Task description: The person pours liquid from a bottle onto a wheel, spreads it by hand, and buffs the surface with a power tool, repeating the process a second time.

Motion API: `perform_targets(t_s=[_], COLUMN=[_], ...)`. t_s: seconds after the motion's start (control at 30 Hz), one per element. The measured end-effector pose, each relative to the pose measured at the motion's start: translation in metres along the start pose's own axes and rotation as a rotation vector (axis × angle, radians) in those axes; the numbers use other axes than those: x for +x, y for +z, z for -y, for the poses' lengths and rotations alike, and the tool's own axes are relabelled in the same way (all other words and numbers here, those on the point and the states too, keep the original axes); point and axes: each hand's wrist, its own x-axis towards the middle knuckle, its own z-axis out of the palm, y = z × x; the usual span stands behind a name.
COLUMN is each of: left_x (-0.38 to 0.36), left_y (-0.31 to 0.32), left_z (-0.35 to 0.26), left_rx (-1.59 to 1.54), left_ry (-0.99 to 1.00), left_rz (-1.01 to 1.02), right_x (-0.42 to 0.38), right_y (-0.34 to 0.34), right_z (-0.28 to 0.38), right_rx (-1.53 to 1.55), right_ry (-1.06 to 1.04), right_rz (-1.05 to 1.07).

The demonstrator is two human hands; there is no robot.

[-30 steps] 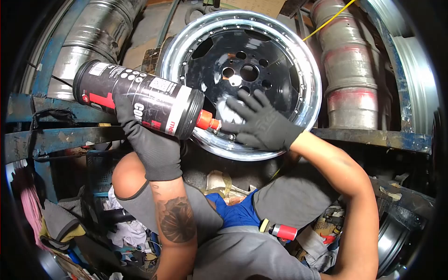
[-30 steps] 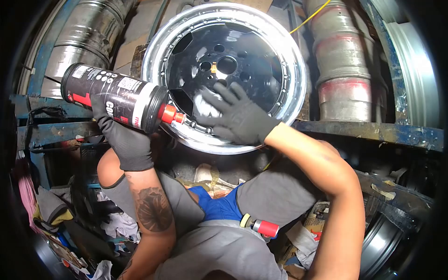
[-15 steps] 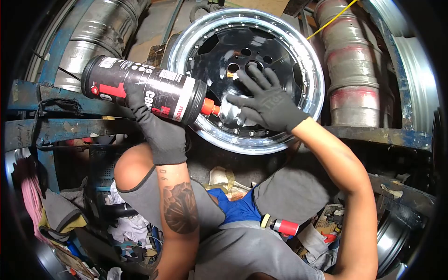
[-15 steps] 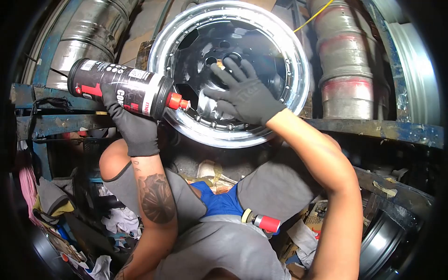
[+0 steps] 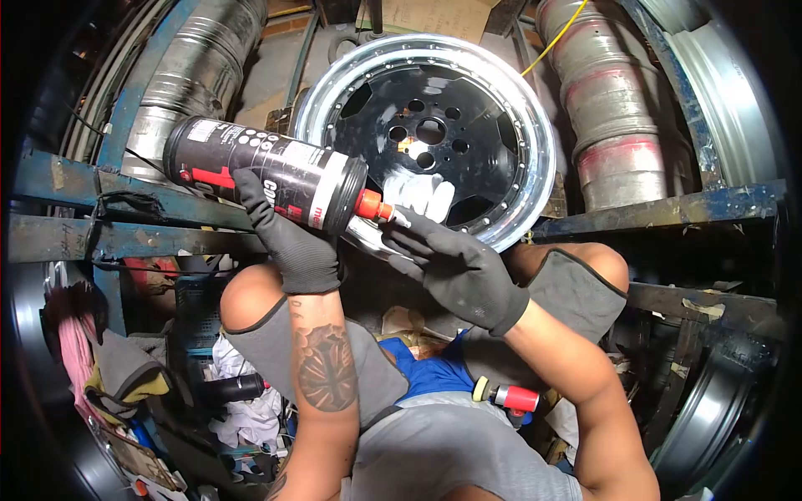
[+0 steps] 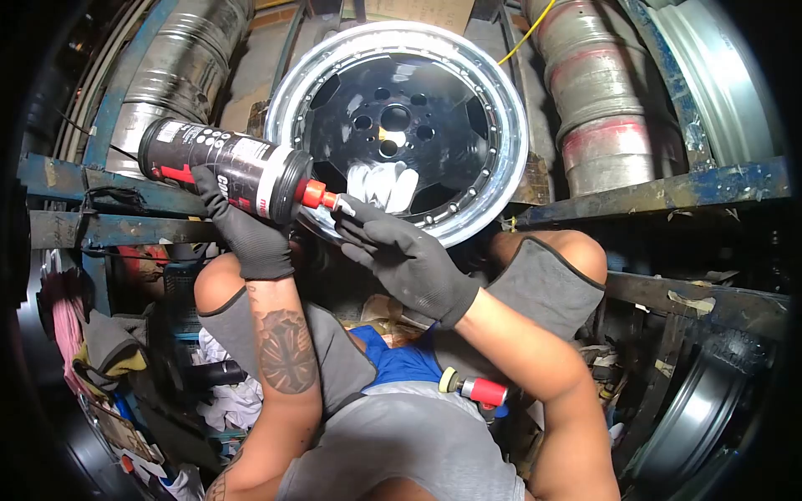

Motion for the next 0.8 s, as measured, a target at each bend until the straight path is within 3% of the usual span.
perform_targets(t_s=[0.17, 0.2, 0.27, 0.3, 0.37, 0.43, 0.5, 0.63, 0.8], left_x=[-0.004, 0.008, 0.016, 0.012, -0.007, -0.028, -0.055, -0.099, -0.116], left_y=[-0.004, -0.028, -0.060, -0.067, -0.088, -0.128, -0.177, -0.261, -0.321], left_z=[0.001, 0.013, 0.021, 0.012, -0.023, -0.057, -0.089, -0.105, -0.065], left_rx=[0.041, -0.010, 0.478, 0.661, 0.787, 0.831, 0.906, 1.034, 1.112], left_ry=[0.011, 0.095, 0.484, 0.639, 0.693, 0.643, 0.589, 0.466, 0.324], left_rz=[0.029, 0.048, 0.095, 0.067, -0.016, -0.147, -0.288, -0.481, -0.527], right_x=[-0.007, -0.008, -0.013, -0.008, 0.004, 0.024, 0.041, 0.068, 0.060], right_y=[0.011, 0.007, -0.008, -0.022, -0.042, -0.066, -0.065, -0.076, -0.070], right_z=[-0.006, -0.006, -0.004, 0.006, 0.032, 0.042, 0.051, 0.051, 0.058], right_rx=[0.208, 0.125, -0.037, -0.235, -1.170, -1.822, -2.161, -2.387, -2.488], right_ry=[0.035, 0.016, -0.022, -0.029, -0.134, -0.452, -0.424, -0.595, -0.556], right_rz=[-0.102, -0.072, -0.010, 0.085, 0.059, 0.097, 0.162, 0.362, 0.368])
